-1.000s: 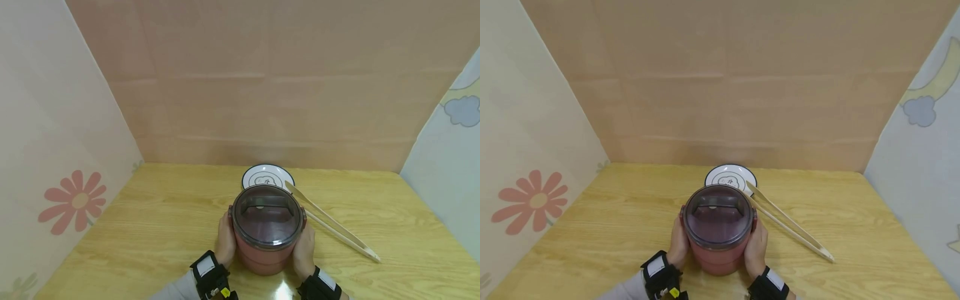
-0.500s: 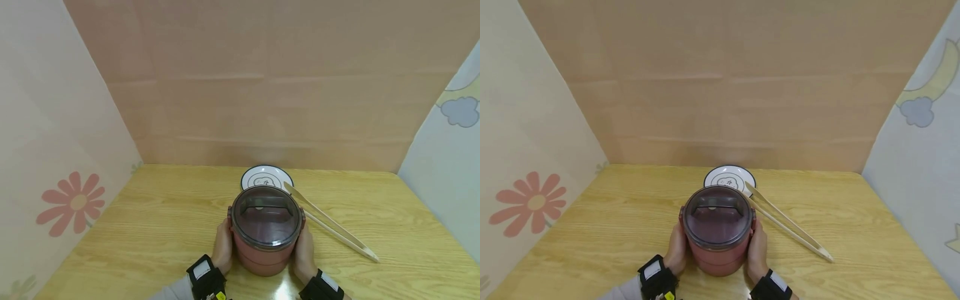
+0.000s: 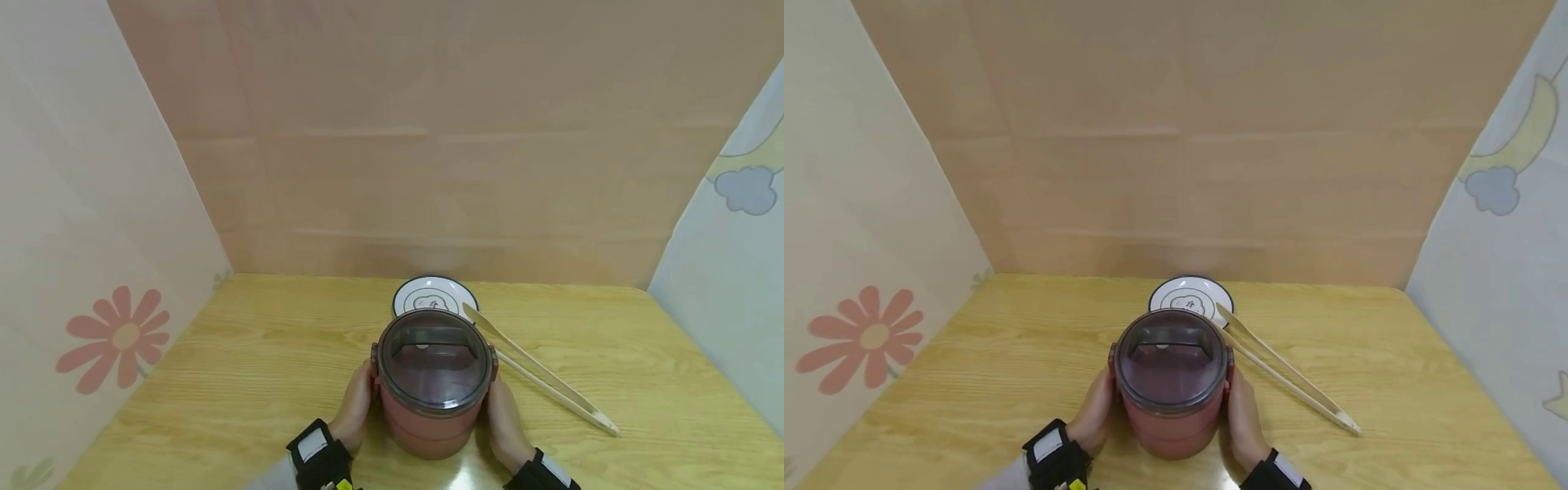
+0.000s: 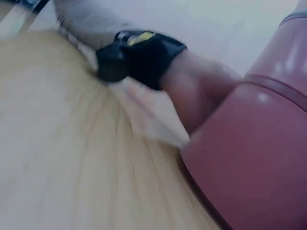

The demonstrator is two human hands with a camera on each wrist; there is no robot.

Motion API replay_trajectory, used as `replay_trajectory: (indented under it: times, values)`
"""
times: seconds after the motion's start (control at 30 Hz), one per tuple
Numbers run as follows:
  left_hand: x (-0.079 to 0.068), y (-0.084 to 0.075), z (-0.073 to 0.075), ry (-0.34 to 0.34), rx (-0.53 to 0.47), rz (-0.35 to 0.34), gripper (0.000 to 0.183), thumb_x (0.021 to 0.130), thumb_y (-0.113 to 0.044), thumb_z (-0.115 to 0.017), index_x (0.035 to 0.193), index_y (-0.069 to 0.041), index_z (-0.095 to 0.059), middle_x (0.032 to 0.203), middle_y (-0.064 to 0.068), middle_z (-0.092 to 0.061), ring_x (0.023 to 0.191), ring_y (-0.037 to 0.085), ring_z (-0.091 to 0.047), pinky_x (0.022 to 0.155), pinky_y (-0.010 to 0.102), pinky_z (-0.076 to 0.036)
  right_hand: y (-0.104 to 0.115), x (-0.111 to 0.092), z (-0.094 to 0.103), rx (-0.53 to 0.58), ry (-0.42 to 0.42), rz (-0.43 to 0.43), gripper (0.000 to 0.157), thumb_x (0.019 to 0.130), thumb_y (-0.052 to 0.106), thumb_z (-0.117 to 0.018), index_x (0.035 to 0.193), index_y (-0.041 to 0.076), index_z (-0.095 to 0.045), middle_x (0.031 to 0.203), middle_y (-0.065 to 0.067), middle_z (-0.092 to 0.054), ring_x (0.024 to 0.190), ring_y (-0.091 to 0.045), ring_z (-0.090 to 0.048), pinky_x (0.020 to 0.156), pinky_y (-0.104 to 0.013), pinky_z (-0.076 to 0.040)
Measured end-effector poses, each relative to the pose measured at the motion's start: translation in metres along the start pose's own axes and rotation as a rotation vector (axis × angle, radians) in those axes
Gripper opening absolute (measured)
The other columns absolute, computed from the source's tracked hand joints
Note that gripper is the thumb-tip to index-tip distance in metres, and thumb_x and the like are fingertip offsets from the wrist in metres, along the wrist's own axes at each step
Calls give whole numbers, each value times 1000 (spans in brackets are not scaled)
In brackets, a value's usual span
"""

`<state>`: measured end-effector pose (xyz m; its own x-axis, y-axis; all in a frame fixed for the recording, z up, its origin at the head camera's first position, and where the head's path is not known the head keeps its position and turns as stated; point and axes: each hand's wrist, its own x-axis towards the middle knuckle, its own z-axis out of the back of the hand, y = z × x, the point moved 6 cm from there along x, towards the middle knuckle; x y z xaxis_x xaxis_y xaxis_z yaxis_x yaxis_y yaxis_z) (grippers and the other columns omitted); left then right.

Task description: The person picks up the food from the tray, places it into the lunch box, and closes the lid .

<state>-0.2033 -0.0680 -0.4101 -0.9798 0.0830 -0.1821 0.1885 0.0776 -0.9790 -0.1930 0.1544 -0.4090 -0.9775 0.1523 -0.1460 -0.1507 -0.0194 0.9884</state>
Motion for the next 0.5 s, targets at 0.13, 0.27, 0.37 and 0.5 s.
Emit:
replay_trajectory:
  times: [0.13, 0.27, 0.37, 0.5]
  values:
    - [4, -19, 12, 125, 156, -89, 56, 94, -60, -30, 112, -16, -58, 114, 1, -56, 107, 16, -49, 93, 37, -38, 20, 5, 14, -242, 115, 131, 65, 100, 48, -19, 131, 2, -52, 123, -9, -60, 105, -5, -53, 98, -35, -40]
    - [4, -61, 28, 159, 510, -361, 53, 99, -47, -30, 141, -17, -43, 145, 8, -45, 133, 27, -38, 107, 53, -31, 57, 10, 29, -385, 245, 315, 60, 103, 39, -17, 136, -3, -45, 132, -24, -55, 117, -29, -54, 101, -50, -40]
    - [0, -95, 34, 155, 726, -546, 48, 100, -39, -35, 144, -21, -39, 149, 8, -39, 140, 32, -25, 109, 62, -22, 86, 8, 39, -483, 312, 415, 56, 104, 34, -18, 143, -2, -34, 136, -29, -48, 123, -42, -46, 100, -60, -38]
    - [-10, -130, 30, 182, 935, -744, 50, 99, -34, -39, 147, -21, -34, 151, 9, -35, 144, 33, -13, 108, 68, -11, 119, 4, 42, -609, 366, 513, 52, 104, 32, -22, 149, 6, -24, 141, -28, -41, 128, -47, -39, 97, -68, -35]
